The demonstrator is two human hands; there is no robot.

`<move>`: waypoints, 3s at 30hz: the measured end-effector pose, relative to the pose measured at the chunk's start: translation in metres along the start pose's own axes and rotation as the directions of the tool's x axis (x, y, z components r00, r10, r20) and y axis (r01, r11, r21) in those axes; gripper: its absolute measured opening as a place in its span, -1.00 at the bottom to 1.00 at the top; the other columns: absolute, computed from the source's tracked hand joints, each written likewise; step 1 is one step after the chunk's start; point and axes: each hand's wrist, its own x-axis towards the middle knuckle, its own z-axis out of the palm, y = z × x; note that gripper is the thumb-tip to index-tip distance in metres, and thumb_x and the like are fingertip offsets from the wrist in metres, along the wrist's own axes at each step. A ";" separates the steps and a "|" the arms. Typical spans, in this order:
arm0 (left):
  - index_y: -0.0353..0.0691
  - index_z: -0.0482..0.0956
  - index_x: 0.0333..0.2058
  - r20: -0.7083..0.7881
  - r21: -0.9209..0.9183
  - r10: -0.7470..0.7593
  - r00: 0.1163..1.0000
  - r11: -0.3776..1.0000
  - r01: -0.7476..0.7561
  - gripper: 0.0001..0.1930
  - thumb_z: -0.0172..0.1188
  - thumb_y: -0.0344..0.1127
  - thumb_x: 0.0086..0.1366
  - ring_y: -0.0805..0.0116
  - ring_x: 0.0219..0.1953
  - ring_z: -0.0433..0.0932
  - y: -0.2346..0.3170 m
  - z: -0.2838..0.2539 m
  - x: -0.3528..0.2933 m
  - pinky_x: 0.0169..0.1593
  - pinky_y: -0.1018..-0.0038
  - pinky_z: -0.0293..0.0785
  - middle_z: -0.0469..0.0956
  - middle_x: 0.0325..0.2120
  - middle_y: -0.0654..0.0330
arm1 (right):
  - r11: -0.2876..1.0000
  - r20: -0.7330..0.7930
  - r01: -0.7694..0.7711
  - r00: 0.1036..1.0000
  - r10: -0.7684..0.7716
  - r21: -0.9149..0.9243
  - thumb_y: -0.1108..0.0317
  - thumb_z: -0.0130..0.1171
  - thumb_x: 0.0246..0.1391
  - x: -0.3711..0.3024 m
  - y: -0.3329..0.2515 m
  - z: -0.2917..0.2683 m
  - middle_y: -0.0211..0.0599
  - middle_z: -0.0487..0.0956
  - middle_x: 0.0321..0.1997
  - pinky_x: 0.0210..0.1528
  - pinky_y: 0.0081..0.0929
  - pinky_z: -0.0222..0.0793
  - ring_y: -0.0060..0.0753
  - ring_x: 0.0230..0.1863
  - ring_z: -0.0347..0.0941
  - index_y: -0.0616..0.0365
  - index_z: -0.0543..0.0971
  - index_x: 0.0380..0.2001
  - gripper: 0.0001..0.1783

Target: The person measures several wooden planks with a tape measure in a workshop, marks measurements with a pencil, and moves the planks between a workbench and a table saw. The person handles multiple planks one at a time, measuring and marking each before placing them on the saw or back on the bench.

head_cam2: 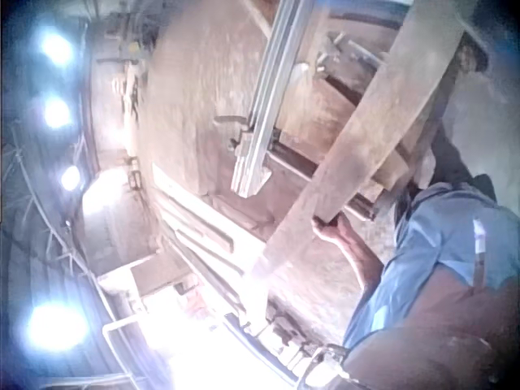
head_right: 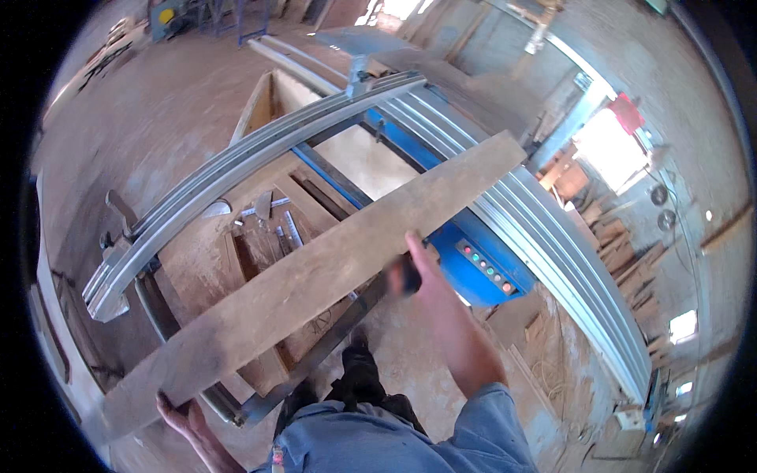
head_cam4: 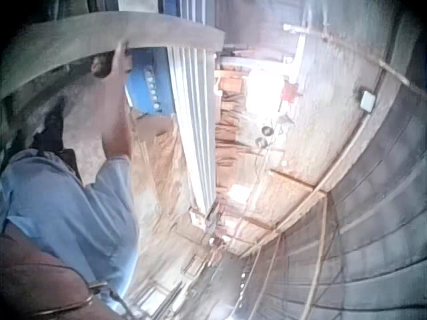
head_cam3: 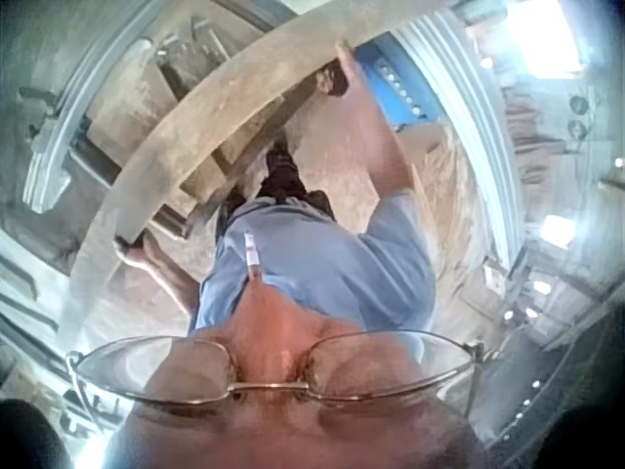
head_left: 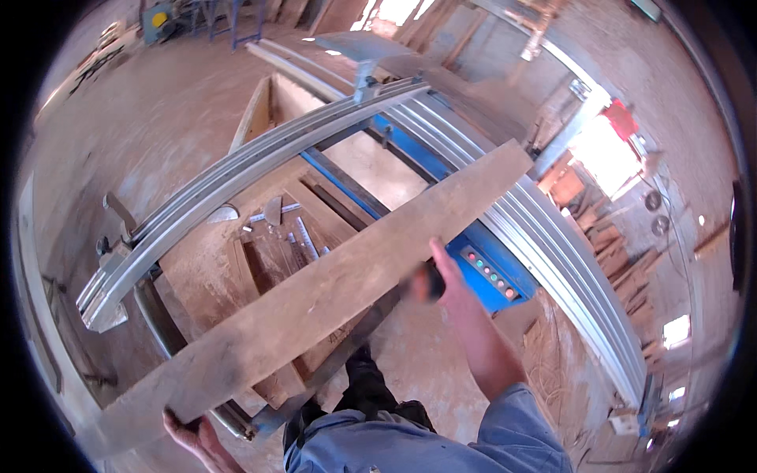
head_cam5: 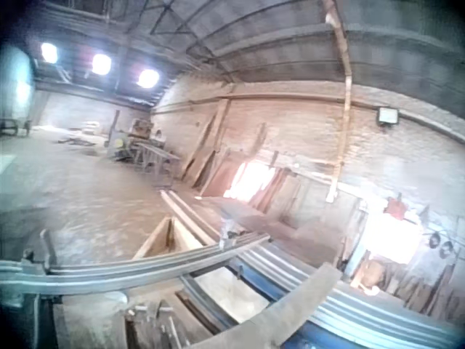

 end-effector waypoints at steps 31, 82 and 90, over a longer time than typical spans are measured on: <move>-0.36 0.51 -0.10 0.102 0.986 0.064 0.993 0.124 -0.109 -0.69 0.13 -0.29 0.26 0.22 -0.36 0.60 -0.302 0.159 -0.035 -0.27 0.46 0.51 0.61 -0.32 0.05 | 0.934 -0.077 -0.354 0.933 0.350 -0.048 -0.21 0.22 -0.01 0.434 -0.104 -0.176 -0.38 0.47 -0.55 -0.62 -0.48 0.21 -0.41 -0.60 0.41 -0.01 0.46 -0.35 -0.51; -0.27 0.56 -0.51 0.356 0.635 -0.082 0.931 -0.710 -0.306 -0.78 0.16 -0.21 0.11 0.06 -0.36 0.62 -0.403 0.198 -0.040 -0.30 0.23 0.54 0.59 -0.46 -0.02 | 0.882 0.170 -0.471 0.867 0.468 -0.023 -0.24 -0.08 0.19 0.319 -0.052 -0.149 -0.35 0.54 -0.45 -0.62 -0.42 0.32 -0.42 -0.55 0.45 0.02 0.53 -0.29 -0.47; -0.32 0.56 -0.52 0.202 0.890 -0.282 0.938 -0.346 -0.296 -0.76 0.12 -0.25 0.14 0.18 -0.43 0.59 -0.370 0.231 -0.084 -0.30 0.31 0.51 0.57 -0.50 -0.03 | 0.719 0.408 -0.651 0.604 0.685 -0.243 -0.04 0.00 0.20 0.198 -0.014 -0.060 -0.18 0.50 -0.37 -0.54 -0.36 0.47 -0.31 -0.46 0.49 0.14 0.44 -0.12 -0.55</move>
